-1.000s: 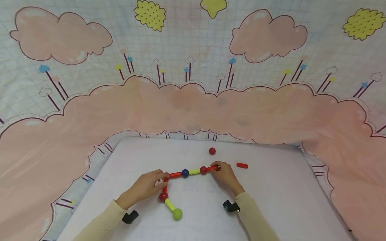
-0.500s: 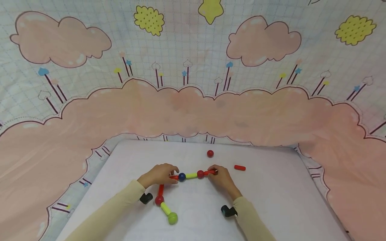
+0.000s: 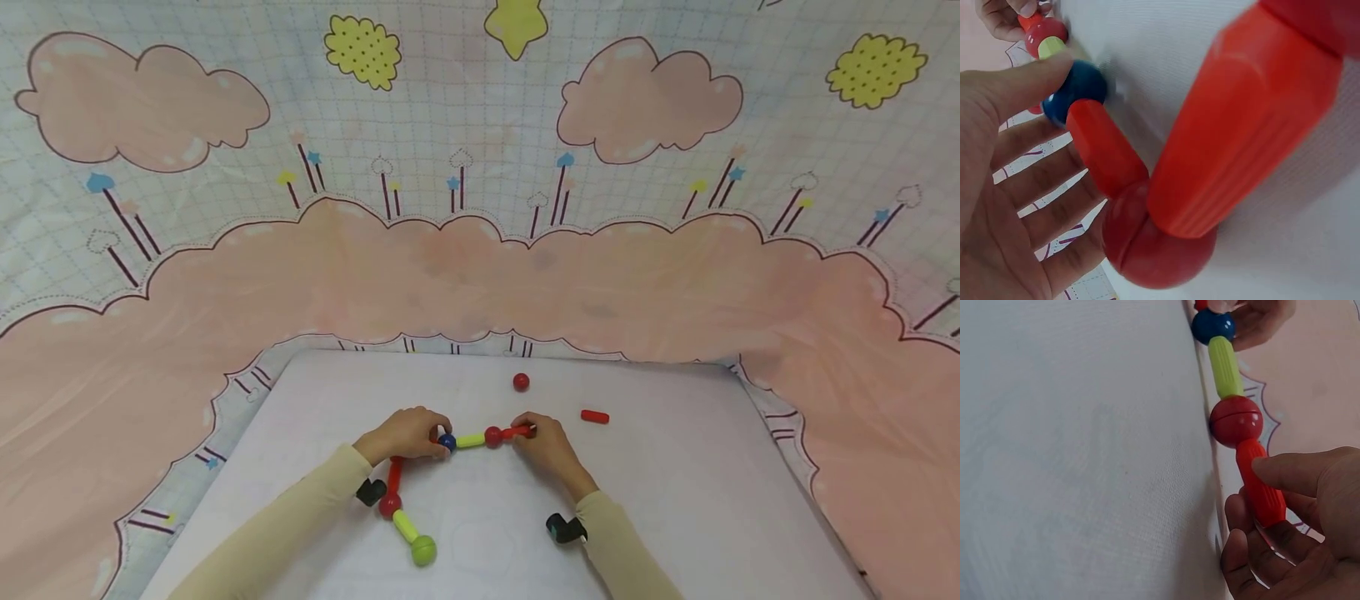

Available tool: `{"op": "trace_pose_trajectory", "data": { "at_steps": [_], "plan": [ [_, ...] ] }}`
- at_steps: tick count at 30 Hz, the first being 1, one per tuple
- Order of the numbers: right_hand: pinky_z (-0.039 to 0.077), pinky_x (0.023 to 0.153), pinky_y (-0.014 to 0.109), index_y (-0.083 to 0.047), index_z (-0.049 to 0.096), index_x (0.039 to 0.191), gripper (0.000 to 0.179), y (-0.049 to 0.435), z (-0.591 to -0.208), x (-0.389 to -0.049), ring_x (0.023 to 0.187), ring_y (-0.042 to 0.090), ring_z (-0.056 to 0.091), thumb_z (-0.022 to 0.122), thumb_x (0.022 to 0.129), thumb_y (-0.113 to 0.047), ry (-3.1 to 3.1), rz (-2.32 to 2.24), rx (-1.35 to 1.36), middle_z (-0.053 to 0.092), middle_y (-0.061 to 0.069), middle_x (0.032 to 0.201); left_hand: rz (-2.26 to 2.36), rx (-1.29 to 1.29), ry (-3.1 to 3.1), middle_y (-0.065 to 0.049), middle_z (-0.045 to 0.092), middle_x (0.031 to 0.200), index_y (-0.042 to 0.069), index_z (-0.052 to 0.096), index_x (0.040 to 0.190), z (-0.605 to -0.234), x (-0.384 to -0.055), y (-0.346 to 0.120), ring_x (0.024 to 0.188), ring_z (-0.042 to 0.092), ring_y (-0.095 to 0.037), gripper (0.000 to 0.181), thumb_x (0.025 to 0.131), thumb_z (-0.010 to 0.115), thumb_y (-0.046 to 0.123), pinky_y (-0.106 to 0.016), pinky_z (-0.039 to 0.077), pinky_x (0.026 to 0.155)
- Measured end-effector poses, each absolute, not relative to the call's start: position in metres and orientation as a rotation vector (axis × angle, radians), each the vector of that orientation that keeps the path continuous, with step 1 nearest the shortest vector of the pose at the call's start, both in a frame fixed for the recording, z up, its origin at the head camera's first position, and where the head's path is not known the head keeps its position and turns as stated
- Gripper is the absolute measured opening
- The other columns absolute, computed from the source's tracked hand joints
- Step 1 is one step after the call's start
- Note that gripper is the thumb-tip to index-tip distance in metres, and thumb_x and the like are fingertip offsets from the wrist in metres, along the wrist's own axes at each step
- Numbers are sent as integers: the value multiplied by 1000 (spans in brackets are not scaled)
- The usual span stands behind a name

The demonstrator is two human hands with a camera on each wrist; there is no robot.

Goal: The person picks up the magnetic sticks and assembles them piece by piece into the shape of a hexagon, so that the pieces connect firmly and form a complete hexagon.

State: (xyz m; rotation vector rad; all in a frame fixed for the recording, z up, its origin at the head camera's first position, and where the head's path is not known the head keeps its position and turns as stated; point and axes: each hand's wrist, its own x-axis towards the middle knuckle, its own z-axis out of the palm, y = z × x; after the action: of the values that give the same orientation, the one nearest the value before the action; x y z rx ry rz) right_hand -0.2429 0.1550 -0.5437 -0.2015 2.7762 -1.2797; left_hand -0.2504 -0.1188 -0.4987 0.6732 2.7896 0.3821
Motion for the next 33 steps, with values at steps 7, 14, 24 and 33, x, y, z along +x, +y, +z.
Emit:
{"op": "trace_pose_trajectory", "data": {
  "at_steps": [7,14,24,33],
  "plan": [
    [49,81,32,-16,70,103,17,152,-541,-239,88,17,55,72,88,-10,2769,-1286,-204,66,0,97,384,637,2821,3,58,83,19,68,117,-501,-252,-120,77,49,-14,36,87,73,39,-31,42,70],
    [50,81,32,-16,70,104,18,146,-542,-236,88,17,55,73,88,-11,2753,-1290,-210,67,0,99,372,574,2871,0,61,84,15,67,113,-503,-254,-120,75,51,-16,31,90,69,37,-35,46,70],
    [52,83,34,-17,69,104,19,136,-545,-234,90,17,55,74,87,-11,2745,-1298,-225,66,0,99,437,472,2873,-1,63,87,13,65,118,-504,-255,-131,77,52,-17,38,89,70,38,-33,47,66],
    [50,82,34,-18,69,103,19,139,-543,-233,91,18,55,74,86,-12,2765,-1272,-225,65,-1,99,479,392,2777,1,57,74,14,69,88,-500,-246,-156,67,53,-14,21,85,76,34,-24,43,57]
  ]
}}
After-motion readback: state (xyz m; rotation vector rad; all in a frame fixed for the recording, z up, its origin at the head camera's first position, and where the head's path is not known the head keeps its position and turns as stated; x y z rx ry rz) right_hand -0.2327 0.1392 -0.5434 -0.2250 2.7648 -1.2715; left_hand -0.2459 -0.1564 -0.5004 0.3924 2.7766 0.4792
